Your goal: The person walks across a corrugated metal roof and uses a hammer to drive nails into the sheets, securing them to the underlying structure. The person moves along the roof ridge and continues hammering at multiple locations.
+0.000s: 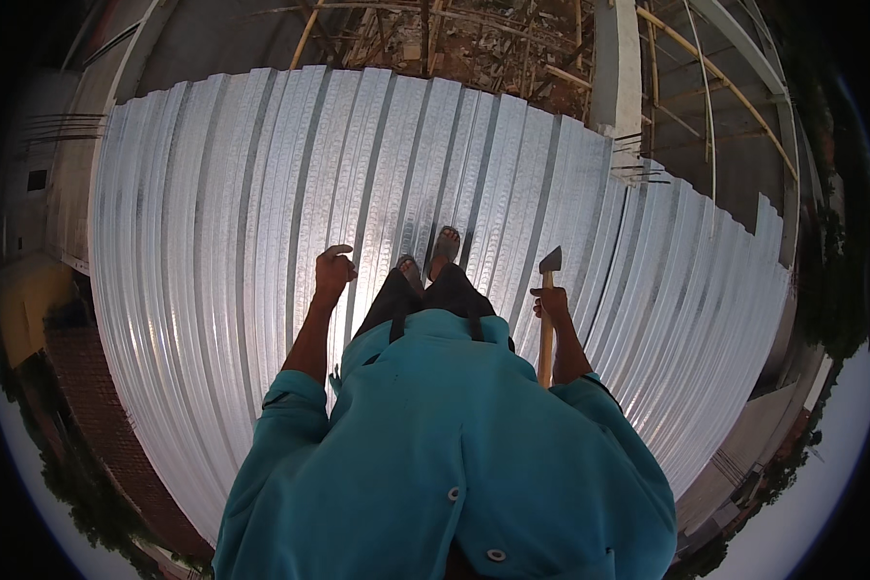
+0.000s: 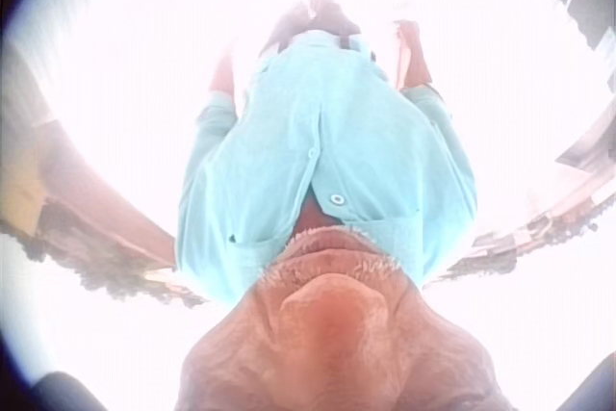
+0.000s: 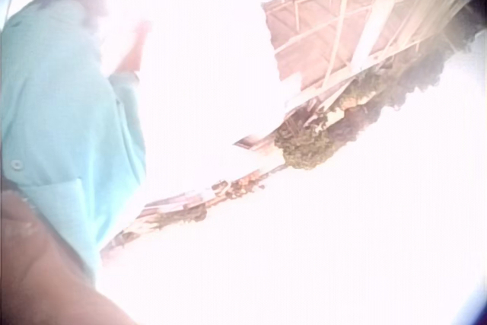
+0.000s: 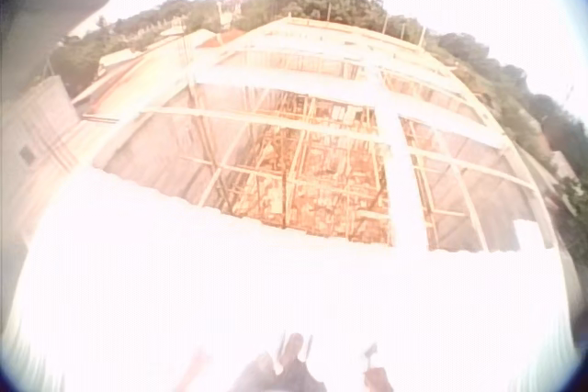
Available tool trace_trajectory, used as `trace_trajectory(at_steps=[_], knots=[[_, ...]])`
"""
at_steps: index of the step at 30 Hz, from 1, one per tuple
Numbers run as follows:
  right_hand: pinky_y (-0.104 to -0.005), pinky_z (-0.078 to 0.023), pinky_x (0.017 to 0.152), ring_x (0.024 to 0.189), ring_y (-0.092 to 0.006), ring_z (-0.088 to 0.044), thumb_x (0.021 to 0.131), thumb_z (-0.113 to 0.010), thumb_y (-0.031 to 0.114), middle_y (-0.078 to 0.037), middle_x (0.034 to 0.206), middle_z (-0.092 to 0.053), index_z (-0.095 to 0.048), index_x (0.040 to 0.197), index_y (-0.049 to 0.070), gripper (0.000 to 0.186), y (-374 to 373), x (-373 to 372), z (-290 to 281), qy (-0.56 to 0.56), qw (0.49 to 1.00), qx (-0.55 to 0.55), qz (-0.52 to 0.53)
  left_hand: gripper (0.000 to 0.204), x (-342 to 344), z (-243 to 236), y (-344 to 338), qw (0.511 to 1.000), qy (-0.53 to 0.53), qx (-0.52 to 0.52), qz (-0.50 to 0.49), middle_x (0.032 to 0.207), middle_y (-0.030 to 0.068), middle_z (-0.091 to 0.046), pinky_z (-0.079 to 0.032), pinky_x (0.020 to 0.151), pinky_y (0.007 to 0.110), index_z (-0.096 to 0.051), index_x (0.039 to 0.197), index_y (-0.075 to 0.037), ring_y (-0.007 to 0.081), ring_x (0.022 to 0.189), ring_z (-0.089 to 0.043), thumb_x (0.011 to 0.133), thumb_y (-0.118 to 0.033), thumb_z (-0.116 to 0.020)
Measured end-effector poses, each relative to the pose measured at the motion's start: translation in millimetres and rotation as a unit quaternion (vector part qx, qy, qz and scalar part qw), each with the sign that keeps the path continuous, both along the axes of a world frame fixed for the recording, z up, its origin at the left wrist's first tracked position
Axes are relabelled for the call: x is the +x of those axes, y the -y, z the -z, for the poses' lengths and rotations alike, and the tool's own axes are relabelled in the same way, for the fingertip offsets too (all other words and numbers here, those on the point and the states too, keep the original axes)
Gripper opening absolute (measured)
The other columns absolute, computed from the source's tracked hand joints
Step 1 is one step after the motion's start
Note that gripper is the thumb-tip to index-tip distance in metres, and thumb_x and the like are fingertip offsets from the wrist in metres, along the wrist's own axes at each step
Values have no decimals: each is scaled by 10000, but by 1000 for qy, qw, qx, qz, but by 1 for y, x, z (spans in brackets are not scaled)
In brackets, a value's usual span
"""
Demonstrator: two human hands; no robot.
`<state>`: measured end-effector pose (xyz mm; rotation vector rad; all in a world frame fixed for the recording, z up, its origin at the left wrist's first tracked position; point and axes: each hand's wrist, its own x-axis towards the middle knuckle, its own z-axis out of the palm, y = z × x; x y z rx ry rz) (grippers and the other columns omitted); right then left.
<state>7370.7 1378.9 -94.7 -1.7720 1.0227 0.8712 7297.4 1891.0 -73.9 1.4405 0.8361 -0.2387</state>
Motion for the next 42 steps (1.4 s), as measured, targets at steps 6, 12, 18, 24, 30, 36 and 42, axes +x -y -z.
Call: trace_trajectory(at_steps=[6, 12, 18, 24, 30, 36, 42], knots=[[-352, -419, 420, 457, -188, -514, 811, -735, 134, -68, 606, -504, -566, 769, 7, 216, -31, -24, 12, -72, 997, 5, -30, 264, -117, 17, -56, 989, -75, -4, -125, 673, 80, -589, -514, 469, 300, -612, 1121, 45, 170, 505, -581, 883, -62, -574], [-397, -428, 458, 523, -234, -580, 818, -708, 135, -118, 663, -574, -597, 811, -20, 190, -94, -59, 14, -48, 949, -122, -287, 281, -209, 17, -59, 928, -281, 13, -245, 705, 144, -619, -493, 413, 317, -641, 1135, -14, 230, 492, -608, 918, -148, -524], [-387, -435, 430, 499, -223, -587, 789, -742, 153, -102, 617, -576, -624, 774, -41, 228, -129, -27, -7, -9, 896, -120, -428, 261, -207, 21, -47, 960, -219, 44, -169, 724, 137, -637, -498, 425, 297, -628, 1150, 28, 206, 523, -620, 919, -54, -536], [-378, -441, 407, 470, -212, -588, 755, -776, 162, -88, 578, -576, -626, 727, -48, 260, -152, 68, -3, -32, 943, -49, -327, 287, -131, -2, -50, 984, -29, -7, -174, 688, 98, -611, -496, 456, 277, -624, 1093, 69, 162, 518, -590, 876, -120, -609], [-358, -440, 400, 460, -194, -575, 752, -774, 154, -90, 596, -568, -581, 738, -22, 261, -171, 151, -6, -5, 976, -28, -216, 336, -84, -14, -90, 975, 41, -6, -220, 620, 48, -571, -502, 472, 280, -552, 1181, 88, 118, 529, -569, 862, -6, -599], [-366, -387, 418, 465, -194, -504, 777, -759, 131, -81, 614, -503, -530, 719, -19, 280, -198, 171, -9, 13, 981, -21, -193, 315, -119, -2, -108, 950, -133, -34, -280, 659, 83, -577, -497, 453, 322, -601, 1169, 17, 180, 515, -574, 895, -138, -604], [-380, -477, 430, 489, -215, -574, 747, -823, 231, -106, 639, -582, -602, 749, -44, 353, -247, 114, -11, -30, 973, -61, -222, 290, -151, 14, -160, 952, -250, -9, -177, 715, 143, -631, -526, 455, 336, -636, 1144, 6, 229, 512, -621, 912, -138, -536]])
